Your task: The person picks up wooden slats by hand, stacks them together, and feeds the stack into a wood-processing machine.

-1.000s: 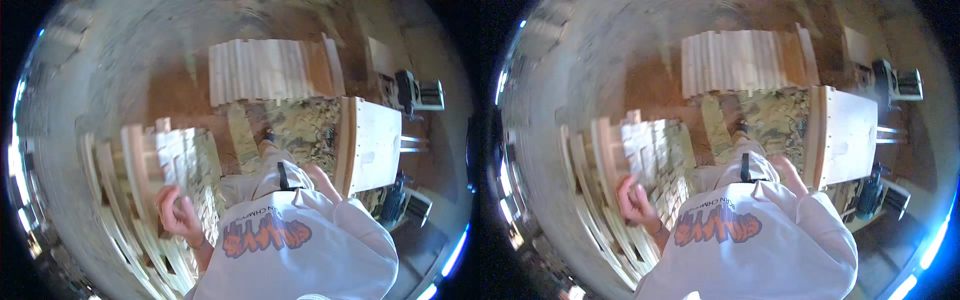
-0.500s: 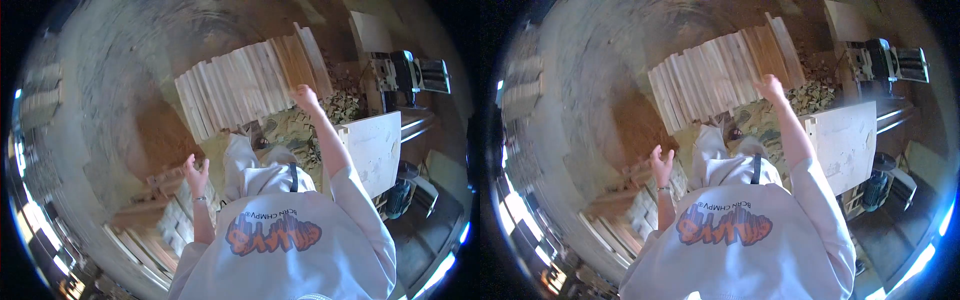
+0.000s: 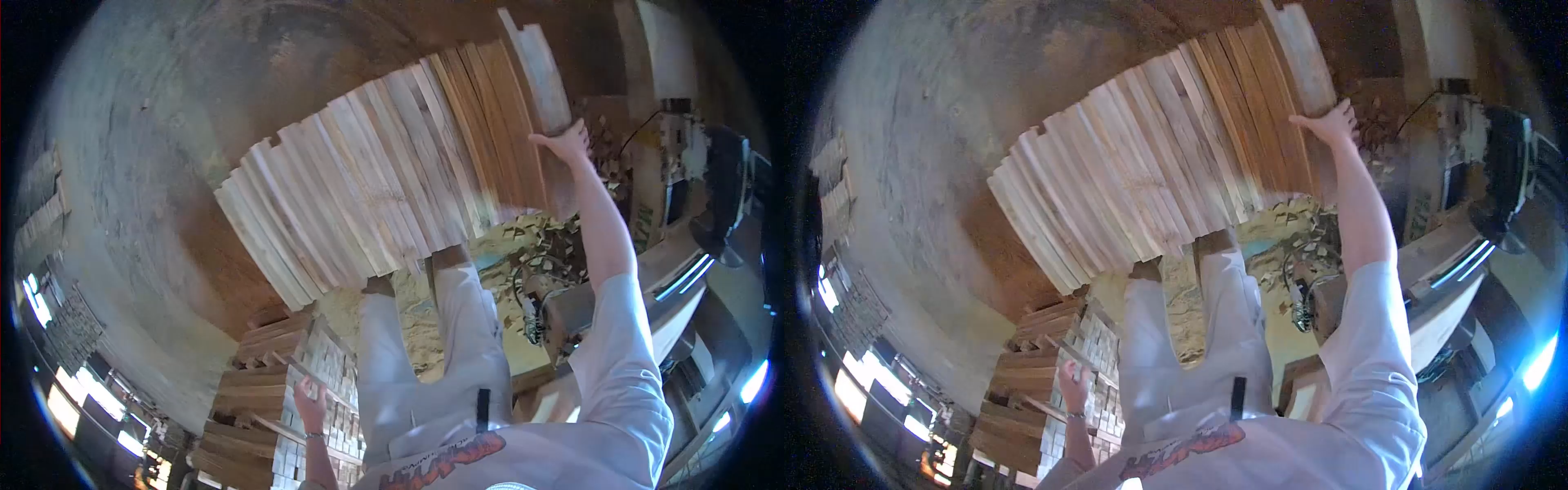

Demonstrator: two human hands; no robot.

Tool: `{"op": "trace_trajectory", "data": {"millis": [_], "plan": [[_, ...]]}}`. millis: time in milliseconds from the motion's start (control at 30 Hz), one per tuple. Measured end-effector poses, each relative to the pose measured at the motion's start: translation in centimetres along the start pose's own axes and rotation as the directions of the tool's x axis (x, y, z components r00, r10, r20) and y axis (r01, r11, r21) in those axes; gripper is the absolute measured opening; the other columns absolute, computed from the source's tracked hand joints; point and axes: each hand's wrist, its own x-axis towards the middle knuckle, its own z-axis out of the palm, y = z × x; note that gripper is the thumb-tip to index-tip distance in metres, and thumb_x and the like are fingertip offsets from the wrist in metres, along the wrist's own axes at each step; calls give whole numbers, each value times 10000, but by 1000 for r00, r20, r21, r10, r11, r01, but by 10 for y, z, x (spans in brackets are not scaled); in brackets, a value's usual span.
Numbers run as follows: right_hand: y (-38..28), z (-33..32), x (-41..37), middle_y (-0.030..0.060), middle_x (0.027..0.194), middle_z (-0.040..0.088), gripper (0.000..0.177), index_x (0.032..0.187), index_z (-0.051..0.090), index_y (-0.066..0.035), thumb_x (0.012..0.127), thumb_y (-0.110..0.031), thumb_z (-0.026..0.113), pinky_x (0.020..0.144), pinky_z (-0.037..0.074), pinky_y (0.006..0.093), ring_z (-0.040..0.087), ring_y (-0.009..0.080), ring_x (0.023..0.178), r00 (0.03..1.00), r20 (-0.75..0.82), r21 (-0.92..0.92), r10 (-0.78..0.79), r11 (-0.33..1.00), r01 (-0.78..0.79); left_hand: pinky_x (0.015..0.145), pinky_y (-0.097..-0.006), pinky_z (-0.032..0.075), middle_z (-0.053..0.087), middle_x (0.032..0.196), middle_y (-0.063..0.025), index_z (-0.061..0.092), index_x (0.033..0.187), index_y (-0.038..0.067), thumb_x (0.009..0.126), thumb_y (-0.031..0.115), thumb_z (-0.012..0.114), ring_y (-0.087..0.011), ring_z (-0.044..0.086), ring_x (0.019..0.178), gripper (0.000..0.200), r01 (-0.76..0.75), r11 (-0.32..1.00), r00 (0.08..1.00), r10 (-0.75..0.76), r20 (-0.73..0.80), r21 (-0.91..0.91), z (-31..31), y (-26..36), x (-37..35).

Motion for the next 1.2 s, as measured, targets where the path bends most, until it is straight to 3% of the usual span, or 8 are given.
{"op": "trace_trajectory", "data": {"millis": [167,233,400,500,633,733,833,1200], "plan": [[10,33,18,233,1392,370,1230,1423,244,27,505,-538,838,1090,292,459,348,342,1317,983,-154,184,-98,975,126,907,-406,443,590,1103,-178,542,1181,-8,743,207,786,-310,564,1023,546,-75,994,991,65,113,82,34,32,27],[1,18,1,228,1367,402,1174,1404,276,37,513,-477,843,1079,316,445,383,334,1294,973,-201,197,-116,968,156,929,-415,434,589,1130,-174,536,1199,-3,738,212,795,-315,554,1056,572,-460,838,886,455,90,293,27,121,55],[-32,-28,-105,259,1250,499,1036,1324,348,90,547,-433,790,1006,408,413,507,326,1155,876,325,749,-356,663,-8,987,-387,419,559,1254,-149,469,1330,37,718,258,816,-294,524,1171,737,-617,703,674,704,225,-353,62,334,111],[-74,-64,-177,263,1204,521,1020,1320,350,92,584,-498,737,997,410,401,518,316,1136,729,408,876,-550,461,-143,966,-370,436,534,1281,-134,393,1374,11,698,331,823,-258,526,1159,863,-210,577,661,679,320,-789,103,422,140],[-94,-73,-186,290,1367,333,1073,1397,301,42,698,-693,652,1073,278,542,315,390,1300,533,397,783,-747,579,228,923,-346,458,528,1217,-133,373,1364,-19,689,306,786,-237,536,1094,856,270,422,701,529,477,-865,107,424,167],[-75,-40,-110,319,1449,234,1210,1432,214,56,645,-734,683,1102,201,586,225,445,1364,852,55,381,-520,800,464,950,-330,429,518,1216,-132,326,1383,-25,670,181,790,-232,522,1103,876,146,502,870,346,352,-853,87,420,174],[-16,1,-11,278,1449,266,1285,1461,95,21,587,-588,814,1113,224,539,246,445,1355,959,-78,-72,-272,961,267,986,-336,397,480,1266,-137,266,1417,-23,654,142,793,-231,496,1140,943,37,579,933,271,235,-815,83,359,188],[-1,-11,-29,249,1310,439,1069,1425,267,34,574,-398,749,1043,358,418,421,355,1245,974,66,507,-218,848,156,1035,-373,362,434,1313,-163,246,1425,-44,581,129,809,-250,459,1201,1029,-103,794,880,353,317,-599,-17,293,108]]}}
